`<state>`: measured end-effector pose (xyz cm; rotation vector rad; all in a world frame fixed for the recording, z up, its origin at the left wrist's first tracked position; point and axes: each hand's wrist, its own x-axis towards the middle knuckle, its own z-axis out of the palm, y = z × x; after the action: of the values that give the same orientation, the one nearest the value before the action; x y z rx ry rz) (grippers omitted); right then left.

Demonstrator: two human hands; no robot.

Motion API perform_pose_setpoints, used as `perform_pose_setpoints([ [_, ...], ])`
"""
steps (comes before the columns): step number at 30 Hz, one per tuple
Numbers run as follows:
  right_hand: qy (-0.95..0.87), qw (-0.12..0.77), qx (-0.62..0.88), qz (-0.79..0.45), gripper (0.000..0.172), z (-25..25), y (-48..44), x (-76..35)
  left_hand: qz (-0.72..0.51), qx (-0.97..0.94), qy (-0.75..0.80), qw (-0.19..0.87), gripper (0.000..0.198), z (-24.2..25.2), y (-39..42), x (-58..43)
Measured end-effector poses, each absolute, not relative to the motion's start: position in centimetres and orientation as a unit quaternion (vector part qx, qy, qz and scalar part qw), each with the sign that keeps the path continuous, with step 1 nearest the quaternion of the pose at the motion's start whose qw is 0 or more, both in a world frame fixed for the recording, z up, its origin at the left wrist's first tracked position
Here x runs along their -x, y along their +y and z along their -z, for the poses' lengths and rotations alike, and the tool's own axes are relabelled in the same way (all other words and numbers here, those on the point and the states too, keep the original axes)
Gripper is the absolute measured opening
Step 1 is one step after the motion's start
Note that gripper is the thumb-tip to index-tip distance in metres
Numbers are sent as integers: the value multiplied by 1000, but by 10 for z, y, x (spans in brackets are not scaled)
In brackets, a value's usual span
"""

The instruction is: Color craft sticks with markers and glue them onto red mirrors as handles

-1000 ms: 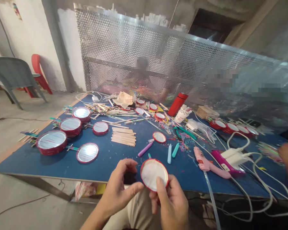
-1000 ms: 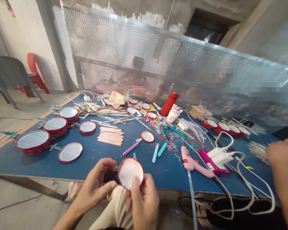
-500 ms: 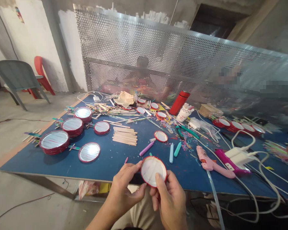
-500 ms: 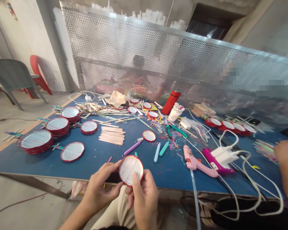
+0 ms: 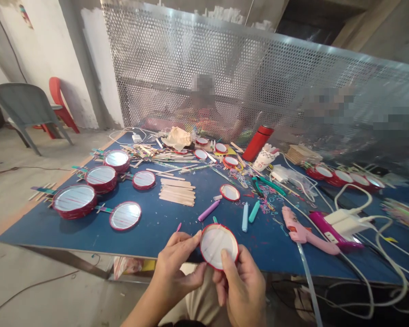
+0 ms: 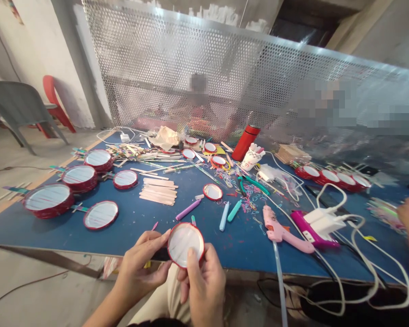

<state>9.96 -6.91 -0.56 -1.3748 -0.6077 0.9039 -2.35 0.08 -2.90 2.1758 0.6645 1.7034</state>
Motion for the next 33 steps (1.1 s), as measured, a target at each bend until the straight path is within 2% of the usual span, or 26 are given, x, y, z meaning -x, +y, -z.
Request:
perform_pose_setpoints([
  [6, -248, 643, 599, -408, 55, 5, -72, -98, -601, -749, 229, 158, 55, 26, 2, 25],
  [11, -253, 649, 599, -395, 54, 6, -71, -98, -562, -759, 252, 211, 60, 25, -3, 27],
  [24, -232, 650, 576, -438, 53, 11, -71, -99, -584, -756, 249, 156, 53, 24, 0, 27],
  [30, -196, 659, 566, -456, 55, 6, -71, -99, -546, -770, 251, 217, 61, 24, -4, 30],
  [33, -203, 658, 562, -459, 53, 9, -70, -102, -545, -771, 256, 208, 60, 26, -4, 30],
])
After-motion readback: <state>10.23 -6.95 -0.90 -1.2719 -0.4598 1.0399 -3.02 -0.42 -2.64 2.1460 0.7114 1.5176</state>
